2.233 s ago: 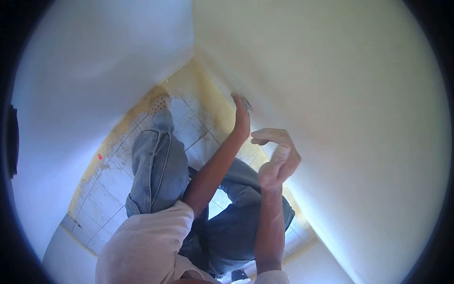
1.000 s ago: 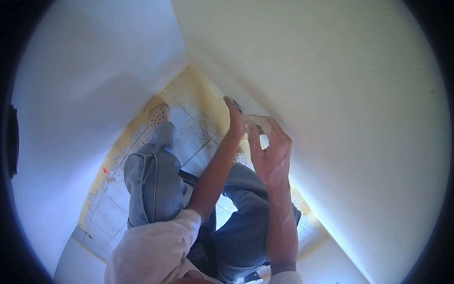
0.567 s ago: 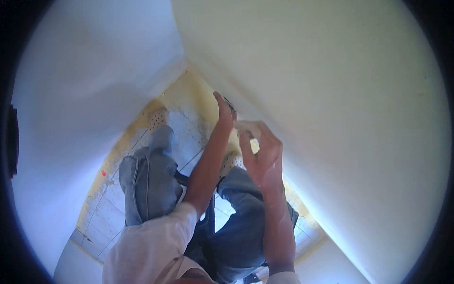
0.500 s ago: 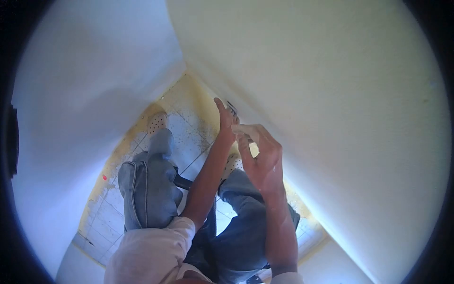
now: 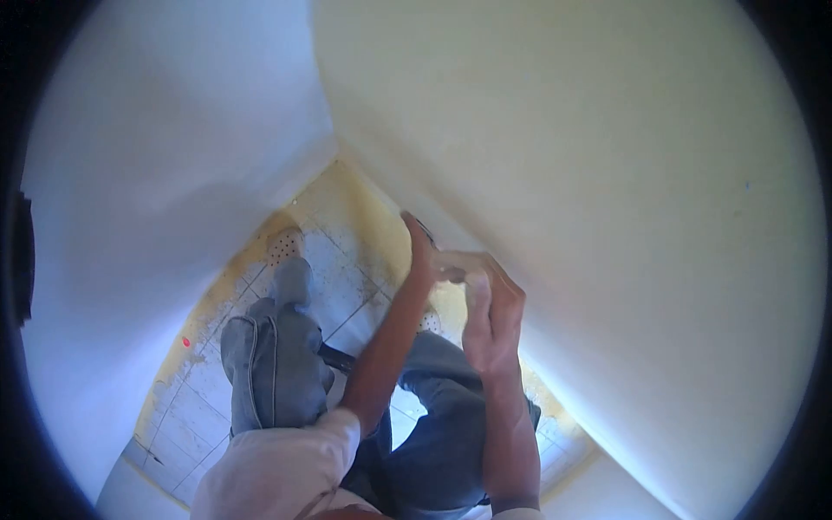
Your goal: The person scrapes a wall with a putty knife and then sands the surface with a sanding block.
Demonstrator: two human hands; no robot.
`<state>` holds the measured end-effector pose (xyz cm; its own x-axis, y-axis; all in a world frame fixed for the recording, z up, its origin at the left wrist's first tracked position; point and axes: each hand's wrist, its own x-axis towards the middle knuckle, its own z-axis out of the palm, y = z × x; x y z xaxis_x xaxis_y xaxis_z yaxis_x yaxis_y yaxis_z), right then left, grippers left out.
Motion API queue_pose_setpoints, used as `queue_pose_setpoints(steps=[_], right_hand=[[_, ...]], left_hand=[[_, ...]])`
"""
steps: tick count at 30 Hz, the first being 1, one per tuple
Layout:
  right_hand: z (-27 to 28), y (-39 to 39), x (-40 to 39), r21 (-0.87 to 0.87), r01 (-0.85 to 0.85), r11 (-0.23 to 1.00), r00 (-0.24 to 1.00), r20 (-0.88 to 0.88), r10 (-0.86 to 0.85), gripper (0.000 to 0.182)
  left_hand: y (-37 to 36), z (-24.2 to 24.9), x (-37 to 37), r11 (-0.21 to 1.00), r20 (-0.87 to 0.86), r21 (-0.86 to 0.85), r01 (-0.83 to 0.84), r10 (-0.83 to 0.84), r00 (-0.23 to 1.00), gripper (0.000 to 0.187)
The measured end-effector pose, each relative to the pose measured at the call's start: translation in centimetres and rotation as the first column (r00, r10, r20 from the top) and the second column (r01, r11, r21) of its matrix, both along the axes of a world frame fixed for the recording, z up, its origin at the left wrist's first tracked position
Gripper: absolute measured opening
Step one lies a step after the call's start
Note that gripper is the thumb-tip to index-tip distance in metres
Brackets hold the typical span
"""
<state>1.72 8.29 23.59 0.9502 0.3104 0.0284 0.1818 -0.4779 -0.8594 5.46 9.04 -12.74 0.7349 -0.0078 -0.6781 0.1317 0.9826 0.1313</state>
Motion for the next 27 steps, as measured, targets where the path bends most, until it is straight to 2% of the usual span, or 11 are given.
queue_pose_setpoints(steps=[3,7,12,14,15,17,20,22,23,26,27], right_hand=[[0.2,-0.6,0.2,0.137,-0.001,0.991,0.998,0.056,-0.007,0.065],[-0.4,-1.1,0.2,0.129,0.081,0.988,0.991,0.091,-0.094,0.075],[0.2,-0.7,0.5,0.14,-0.008,0.99,0.984,0.178,-0.017,0.073],[0.1,-0.3,-0.3,0.132,-0.025,0.991,0.986,0.164,0.003,0.073],[0.2,-0.1,-0.4,0.129,-0.036,0.991,0.986,0.167,0.014,0.073],[0.9,0.8,-0.5,0.144,-0.08,0.986,0.984,0.172,0.055,0.074],[1.0,0.6,-0.9,0.16,-0.131,0.978,0.978,0.184,0.101,0.075],[0.4,0.2,-0.9,0.14,-0.088,0.986,0.985,0.161,0.065,0.077],[0.4,0.2,-0.7,0.13,-0.062,0.99,0.987,0.154,0.041,0.079],[0.7,-0.1,-1.0,0.141,-0.039,0.989,0.988,0.157,0.016,0.078],[0.6,0.0,-1.1,0.156,-0.042,0.987,0.987,0.162,0.017,0.077]], left_hand=[[-2.1,10.9,-3.4,0.904,0.025,0.423,0.055,-0.073,0.997,0.105],[2.0,10.7,-1.0,0.993,0.03,0.12,-0.017,0.014,0.999,0.105],[-2.6,14.9,-4.1,0.926,-0.06,0.363,0.106,-0.09,0.994,0.095],[-2.1,9.1,-3.8,0.932,0.117,0.351,0.087,-0.136,0.984,0.106],[-1.9,3.0,-2.6,0.991,0.094,0.107,0.078,-0.088,0.992,0.106],[-1.5,0.7,-1.8,0.992,0.046,-0.105,0.069,-0.064,0.997,0.108],[-1.6,11.8,-1.9,0.993,-0.008,0.006,0.118,-0.118,0.993,0.11],[-2.9,8.3,-2.3,0.986,0.064,0.157,0.047,-0.058,0.996,0.111],[-1.8,8.0,-2.0,0.994,0.128,0.102,0.047,-0.06,0.99,0.111],[-0.7,7.6,-1.4,0.994,0.043,-0.022,0.103,-0.101,0.994,0.11],[-1.5,9.2,-2.1,0.986,-0.002,0.088,0.139,-0.14,0.99,0.11]])
